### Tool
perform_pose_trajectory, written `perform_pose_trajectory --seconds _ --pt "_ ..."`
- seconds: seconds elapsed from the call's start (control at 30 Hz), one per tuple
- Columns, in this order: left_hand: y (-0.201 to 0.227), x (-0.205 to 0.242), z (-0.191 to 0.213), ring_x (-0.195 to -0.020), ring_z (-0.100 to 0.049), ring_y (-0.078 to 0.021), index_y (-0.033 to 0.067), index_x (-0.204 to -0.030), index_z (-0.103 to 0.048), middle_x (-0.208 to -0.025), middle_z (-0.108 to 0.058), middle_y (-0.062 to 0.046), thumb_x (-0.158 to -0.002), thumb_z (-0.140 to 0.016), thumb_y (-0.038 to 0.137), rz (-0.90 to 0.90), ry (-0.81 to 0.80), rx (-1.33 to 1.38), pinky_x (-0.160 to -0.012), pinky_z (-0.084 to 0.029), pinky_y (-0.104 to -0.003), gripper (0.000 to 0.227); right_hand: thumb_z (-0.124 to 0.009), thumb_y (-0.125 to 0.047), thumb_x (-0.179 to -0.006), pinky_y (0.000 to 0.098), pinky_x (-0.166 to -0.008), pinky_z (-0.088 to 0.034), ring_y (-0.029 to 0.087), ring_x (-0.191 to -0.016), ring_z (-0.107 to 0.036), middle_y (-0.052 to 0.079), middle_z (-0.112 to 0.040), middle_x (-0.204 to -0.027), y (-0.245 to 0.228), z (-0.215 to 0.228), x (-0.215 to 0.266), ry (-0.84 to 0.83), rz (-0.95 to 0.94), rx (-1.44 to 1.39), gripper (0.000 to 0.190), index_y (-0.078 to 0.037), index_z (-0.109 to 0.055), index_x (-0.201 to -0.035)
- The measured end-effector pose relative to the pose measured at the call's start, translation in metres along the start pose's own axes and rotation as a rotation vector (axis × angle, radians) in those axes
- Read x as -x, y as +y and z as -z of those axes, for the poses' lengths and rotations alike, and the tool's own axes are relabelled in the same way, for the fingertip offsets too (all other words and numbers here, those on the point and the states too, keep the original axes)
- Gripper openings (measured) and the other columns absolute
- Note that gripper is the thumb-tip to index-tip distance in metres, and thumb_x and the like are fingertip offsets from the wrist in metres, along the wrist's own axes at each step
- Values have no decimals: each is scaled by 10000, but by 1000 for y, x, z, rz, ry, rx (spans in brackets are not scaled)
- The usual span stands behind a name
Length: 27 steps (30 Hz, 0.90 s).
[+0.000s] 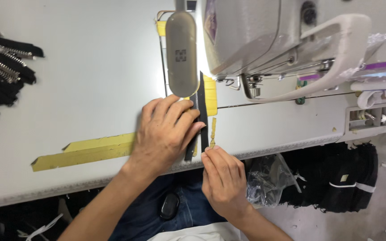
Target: The person aligns a black zipper with a yellow fabric strip and sews it using a sewing machine. They then measure the zipper against a ruler and continue sewing another zipper onto the fabric.
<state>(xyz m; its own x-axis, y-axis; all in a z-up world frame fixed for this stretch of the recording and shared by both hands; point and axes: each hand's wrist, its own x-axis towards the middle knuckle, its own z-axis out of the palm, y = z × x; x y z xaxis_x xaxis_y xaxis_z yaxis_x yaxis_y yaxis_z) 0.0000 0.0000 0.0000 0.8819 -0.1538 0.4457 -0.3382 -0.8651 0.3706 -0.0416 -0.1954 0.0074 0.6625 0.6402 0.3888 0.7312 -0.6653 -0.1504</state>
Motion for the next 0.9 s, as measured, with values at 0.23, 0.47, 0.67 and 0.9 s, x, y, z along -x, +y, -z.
perform_pose_trajectory --seconds 0.23,0.47,0.67,0.9 --pt "-21 -26 3 -767 -540 -244 134 -1145 -639 -906 -605 -5 -1005 -621 35 -165 -130 -168 -707 -426 -366 172 -633 56 -927 374 -886 -533 265 -1072 -704 128 -716 -1138 5 10 -13 -24 8 -13 197 -2 -697 -1104" --pt "-28 -22 -11 -762 -537 -308 149 -1199 -704 -863 -606 -80 -1035 -593 112 -153 -28 -7 -709 -402 -411 201 -600 23 -974 384 -928 -549 325 -1033 -723 161 -731 -1100 43 12 -67 78 -56 -243 122 47 -660 -1077" --pt "-31 -21 -5 -879 -555 -307 77 -1106 -689 -949 -619 -118 -1068 -600 311 -53 -2 14 -723 -435 -410 253 -605 62 -972 433 -1031 -557 339 -1082 -707 235 -726 -1205 61 -18 -99 101 35 -262 141 87 -646 -1104" --pt "-37 -23 -3 -982 -607 -278 86 -992 -678 -986 -660 -93 -1061 -626 214 -50 37 16 -756 -447 -386 154 -632 -17 -985 491 -1061 -507 355 -1187 -674 270 -711 -1184 50 -42 -85 109 -29 -145 133 55 -702 -1072"
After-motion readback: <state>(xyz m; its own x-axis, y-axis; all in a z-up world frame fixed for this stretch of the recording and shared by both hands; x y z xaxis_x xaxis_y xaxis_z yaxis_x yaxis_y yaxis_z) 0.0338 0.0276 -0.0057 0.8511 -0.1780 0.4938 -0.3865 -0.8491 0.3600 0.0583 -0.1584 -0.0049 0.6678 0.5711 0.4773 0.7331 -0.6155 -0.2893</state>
